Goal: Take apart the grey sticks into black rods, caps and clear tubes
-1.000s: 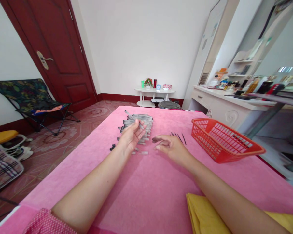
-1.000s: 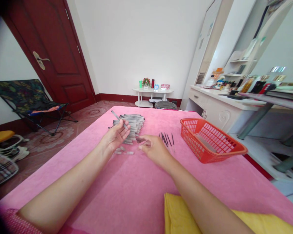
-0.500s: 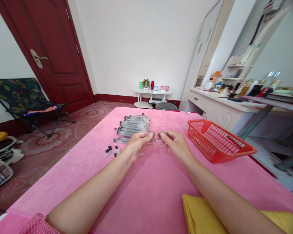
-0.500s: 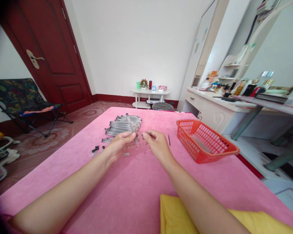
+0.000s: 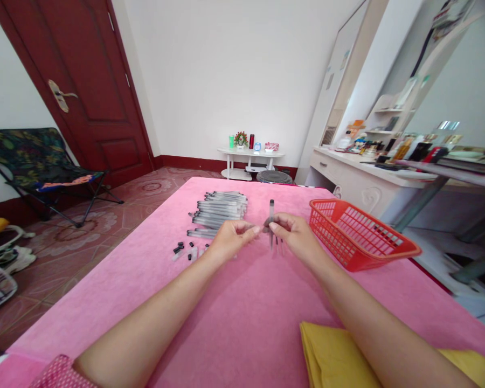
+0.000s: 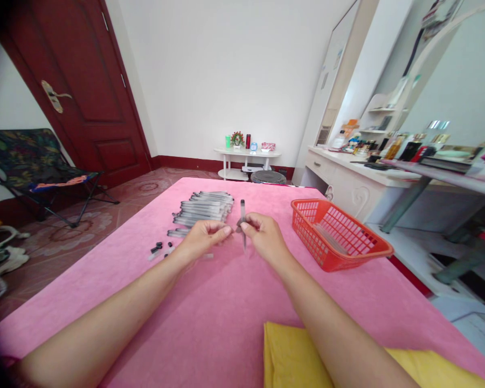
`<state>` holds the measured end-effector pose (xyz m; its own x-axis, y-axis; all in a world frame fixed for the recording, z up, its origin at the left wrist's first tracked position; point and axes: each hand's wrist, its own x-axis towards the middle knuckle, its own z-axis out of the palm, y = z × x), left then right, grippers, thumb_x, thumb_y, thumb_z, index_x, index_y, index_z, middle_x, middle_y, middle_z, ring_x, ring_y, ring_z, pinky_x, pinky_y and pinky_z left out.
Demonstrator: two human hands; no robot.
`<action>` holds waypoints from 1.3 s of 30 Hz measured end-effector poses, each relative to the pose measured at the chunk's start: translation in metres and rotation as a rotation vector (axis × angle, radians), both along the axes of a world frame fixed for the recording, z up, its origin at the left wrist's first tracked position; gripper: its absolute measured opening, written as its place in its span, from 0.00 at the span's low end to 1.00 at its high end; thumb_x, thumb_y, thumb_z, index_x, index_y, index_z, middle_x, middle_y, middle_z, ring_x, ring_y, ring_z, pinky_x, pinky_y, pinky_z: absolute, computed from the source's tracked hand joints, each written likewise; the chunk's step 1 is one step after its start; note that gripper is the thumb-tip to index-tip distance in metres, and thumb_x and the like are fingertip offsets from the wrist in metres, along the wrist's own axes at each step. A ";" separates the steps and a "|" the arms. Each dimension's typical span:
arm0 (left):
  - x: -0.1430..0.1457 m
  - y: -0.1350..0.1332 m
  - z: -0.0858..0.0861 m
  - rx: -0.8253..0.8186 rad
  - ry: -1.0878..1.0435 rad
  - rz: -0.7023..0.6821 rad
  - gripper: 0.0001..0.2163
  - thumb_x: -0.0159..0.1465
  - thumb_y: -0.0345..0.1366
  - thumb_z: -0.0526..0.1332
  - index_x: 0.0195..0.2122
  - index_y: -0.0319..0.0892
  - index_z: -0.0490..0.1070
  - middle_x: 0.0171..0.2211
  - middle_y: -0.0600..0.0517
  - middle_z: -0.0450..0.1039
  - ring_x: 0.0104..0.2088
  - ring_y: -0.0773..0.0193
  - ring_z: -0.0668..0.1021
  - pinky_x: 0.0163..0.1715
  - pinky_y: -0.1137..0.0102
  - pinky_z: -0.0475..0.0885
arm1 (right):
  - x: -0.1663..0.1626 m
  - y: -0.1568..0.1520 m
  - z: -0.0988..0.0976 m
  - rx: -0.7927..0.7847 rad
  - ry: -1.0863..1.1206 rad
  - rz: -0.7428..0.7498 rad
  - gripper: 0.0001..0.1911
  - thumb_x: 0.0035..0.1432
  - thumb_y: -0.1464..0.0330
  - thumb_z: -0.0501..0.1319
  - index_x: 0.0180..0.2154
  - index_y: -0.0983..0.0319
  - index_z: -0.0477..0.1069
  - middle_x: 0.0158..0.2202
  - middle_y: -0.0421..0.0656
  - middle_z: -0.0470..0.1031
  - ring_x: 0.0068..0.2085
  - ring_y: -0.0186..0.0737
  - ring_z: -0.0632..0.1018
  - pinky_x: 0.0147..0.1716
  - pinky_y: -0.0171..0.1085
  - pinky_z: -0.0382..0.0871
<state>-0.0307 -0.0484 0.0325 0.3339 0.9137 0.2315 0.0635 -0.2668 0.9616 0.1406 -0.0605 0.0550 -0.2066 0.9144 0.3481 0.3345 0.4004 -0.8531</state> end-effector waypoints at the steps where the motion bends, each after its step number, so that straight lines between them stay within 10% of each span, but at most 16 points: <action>1: -0.002 0.001 0.002 0.009 -0.027 0.036 0.16 0.52 0.43 0.62 0.34 0.34 0.74 0.25 0.50 0.73 0.25 0.68 0.72 0.24 0.75 0.64 | 0.002 0.001 0.001 -0.033 -0.041 0.020 0.07 0.50 0.70 0.55 0.28 0.65 0.71 0.25 0.42 0.73 0.29 0.36 0.73 0.31 0.34 0.64; 6: -0.010 0.005 0.010 0.118 -0.088 0.063 0.19 0.53 0.37 0.63 0.46 0.38 0.71 0.36 0.47 0.76 0.34 0.63 0.75 0.31 0.72 0.68 | 0.005 0.001 0.003 -0.140 -0.256 0.082 0.11 0.50 0.73 0.52 0.31 0.66 0.73 0.22 0.39 0.69 0.24 0.32 0.69 0.25 0.31 0.60; 13: -0.015 0.006 0.015 0.386 0.077 0.135 0.08 0.54 0.33 0.61 0.34 0.39 0.77 0.33 0.48 0.77 0.35 0.61 0.76 0.37 0.70 0.68 | 0.006 0.000 0.004 -0.103 -0.344 0.136 0.12 0.50 0.75 0.51 0.30 0.66 0.73 0.21 0.39 0.68 0.25 0.32 0.69 0.27 0.30 0.61; 26: -0.015 0.002 0.003 0.446 0.469 0.327 0.14 0.61 0.39 0.51 0.20 0.40 0.64 0.17 0.55 0.63 0.22 0.68 0.67 0.25 0.73 0.59 | 0.006 -0.003 -0.003 0.016 -0.476 -0.054 0.06 0.48 0.70 0.58 0.28 0.63 0.74 0.26 0.41 0.75 0.30 0.37 0.73 0.30 0.32 0.62; 33: -0.014 -0.002 0.010 0.523 0.479 0.260 0.07 0.60 0.38 0.53 0.34 0.42 0.67 0.30 0.54 0.71 0.28 0.67 0.70 0.29 0.73 0.60 | 0.009 -0.003 0.000 0.021 -0.532 -0.086 0.08 0.50 0.69 0.56 0.27 0.62 0.74 0.23 0.40 0.73 0.27 0.36 0.72 0.27 0.32 0.61; 39: -0.014 -0.002 0.006 0.483 0.559 0.296 0.16 0.61 0.41 0.50 0.19 0.40 0.62 0.18 0.56 0.61 0.21 0.68 0.65 0.25 0.73 0.56 | 0.007 -0.004 0.000 0.122 -0.540 -0.114 0.08 0.49 0.71 0.59 0.31 0.60 0.76 0.30 0.40 0.77 0.31 0.37 0.74 0.31 0.32 0.63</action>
